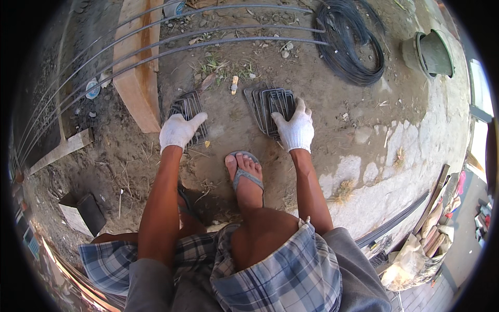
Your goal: The person sits on the ground and assembles small rectangular metal frames by hand. They pick up individual metal pieces, fit them together, and stack the completed frames into a pile. Finally, they gather the stack of frames and place them onto a larger rebar grid.
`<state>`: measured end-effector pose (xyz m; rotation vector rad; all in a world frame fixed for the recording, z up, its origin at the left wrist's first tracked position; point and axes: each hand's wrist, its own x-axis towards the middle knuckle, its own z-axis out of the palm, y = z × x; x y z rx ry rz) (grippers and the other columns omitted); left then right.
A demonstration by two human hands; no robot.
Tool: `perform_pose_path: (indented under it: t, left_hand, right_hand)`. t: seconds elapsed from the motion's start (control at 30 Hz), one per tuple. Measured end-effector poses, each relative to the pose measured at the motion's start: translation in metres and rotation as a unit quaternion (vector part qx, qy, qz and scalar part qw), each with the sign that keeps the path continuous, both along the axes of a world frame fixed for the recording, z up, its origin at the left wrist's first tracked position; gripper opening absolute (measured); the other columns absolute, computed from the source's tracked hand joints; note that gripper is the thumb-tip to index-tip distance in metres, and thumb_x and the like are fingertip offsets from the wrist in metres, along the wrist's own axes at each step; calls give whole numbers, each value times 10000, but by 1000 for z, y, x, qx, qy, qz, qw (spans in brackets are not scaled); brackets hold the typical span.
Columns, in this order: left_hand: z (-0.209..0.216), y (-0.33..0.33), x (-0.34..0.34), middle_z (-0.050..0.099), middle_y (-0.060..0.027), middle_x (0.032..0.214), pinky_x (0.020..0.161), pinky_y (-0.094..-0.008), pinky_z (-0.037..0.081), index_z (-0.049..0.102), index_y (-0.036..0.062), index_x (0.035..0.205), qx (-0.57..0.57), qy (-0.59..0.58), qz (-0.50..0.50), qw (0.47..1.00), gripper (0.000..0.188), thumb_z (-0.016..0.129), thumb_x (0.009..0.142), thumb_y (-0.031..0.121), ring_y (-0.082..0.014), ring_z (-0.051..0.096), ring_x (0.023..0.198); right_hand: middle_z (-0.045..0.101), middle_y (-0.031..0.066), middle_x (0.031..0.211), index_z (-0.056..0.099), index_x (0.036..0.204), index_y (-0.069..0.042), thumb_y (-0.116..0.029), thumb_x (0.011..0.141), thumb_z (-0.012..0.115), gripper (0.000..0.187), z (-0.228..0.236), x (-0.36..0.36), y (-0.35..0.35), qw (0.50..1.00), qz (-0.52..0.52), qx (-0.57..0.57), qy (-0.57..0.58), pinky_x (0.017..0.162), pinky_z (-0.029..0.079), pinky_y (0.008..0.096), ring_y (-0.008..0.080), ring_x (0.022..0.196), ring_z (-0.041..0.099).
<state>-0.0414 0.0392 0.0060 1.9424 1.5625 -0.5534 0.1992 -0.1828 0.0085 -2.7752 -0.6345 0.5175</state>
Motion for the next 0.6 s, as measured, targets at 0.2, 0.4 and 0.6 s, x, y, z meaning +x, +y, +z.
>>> perform_pose_path:
  t: [0.2,0.4,0.6]
  left_hand:
    - [65,27,27,791,-286,1054,969,-481,581,825,-5,1048,54,60,-37,996,804,696,870,768,-431,763,1101]
    - [45,-35,103,724,-315,1314,1094,-471,529,682,-51,1378,-48,-266,28,962,802,774,915,596,-437,697,1270]
    - [-8,-104,159,647,-304,1417,1106,-509,525,593,22,1517,-7,-252,-1,968,766,815,887,396,-472,641,1311]
  right_hand:
    - [641,283,1332,601,1422,-9,-267,855,797,653,-10,5,-9,1000,6,1,-14,983,584,546,483,1194,670]
    - [641,283,1310,604,1400,-5,-188,837,752,610,-8,0,-3,1000,7,-19,-18,970,592,539,483,1168,675]
    - [639,299,1333,551,1492,-9,-123,833,725,691,-4,1,-11,999,37,-28,5,967,596,526,479,1180,680]
